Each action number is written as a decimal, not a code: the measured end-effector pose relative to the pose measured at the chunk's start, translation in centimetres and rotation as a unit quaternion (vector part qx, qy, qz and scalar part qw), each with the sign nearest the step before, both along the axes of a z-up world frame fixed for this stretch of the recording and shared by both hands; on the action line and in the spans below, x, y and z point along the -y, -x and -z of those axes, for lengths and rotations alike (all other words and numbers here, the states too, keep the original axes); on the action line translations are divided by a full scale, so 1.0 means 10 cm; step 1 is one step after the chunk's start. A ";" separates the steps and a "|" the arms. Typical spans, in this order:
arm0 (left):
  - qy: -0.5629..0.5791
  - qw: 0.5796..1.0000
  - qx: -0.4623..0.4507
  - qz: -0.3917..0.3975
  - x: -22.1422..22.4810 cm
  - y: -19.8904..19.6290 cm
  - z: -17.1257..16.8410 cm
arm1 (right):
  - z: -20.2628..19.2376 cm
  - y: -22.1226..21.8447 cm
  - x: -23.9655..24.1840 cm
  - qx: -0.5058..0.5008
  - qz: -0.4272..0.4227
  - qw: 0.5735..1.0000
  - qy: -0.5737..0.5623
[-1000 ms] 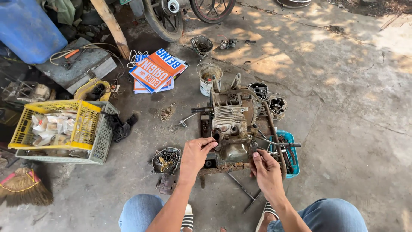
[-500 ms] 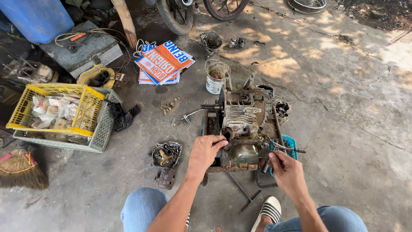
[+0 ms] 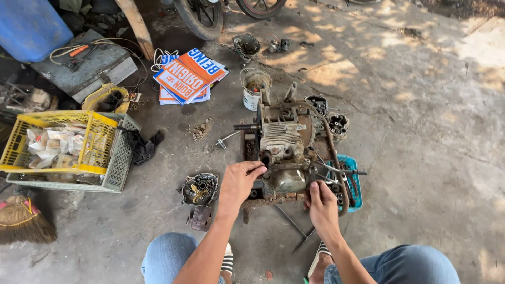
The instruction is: Repairing a motorcycle engine by adjusting and inspecting internal components
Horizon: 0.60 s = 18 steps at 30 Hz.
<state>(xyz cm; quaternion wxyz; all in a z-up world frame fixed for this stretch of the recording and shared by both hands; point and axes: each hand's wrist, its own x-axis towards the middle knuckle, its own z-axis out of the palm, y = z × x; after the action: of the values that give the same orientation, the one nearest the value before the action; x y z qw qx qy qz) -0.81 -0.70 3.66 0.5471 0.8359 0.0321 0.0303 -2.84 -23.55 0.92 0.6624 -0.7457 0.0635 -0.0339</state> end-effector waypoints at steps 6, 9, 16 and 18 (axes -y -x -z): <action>0.030 0.999 -0.013 -0.016 0.00 0.01 -0.02 | 0.21 -0.10 0.33 0.018 -0.047 0.987 0.153; 0.034 0.999 -0.021 -0.016 0.00 -0.04 0.02 | 0.00 -0.09 0.28 0.021 -0.039 0.974 0.220; 0.032 0.999 -0.007 -0.021 0.00 -0.05 0.03 | -0.19 -0.18 0.32 -0.004 -0.042 0.957 0.285; 0.018 1.000 0.000 -0.012 -0.01 -0.05 0.07 | -0.44 -0.14 0.29 -0.012 -0.059 0.946 0.317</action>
<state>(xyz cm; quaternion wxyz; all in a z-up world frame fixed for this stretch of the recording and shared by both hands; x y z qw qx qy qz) -0.27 -0.65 2.95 0.5619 0.8254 0.0424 0.0361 -1.47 -26.40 5.29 0.3917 -0.9200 0.0130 -0.0041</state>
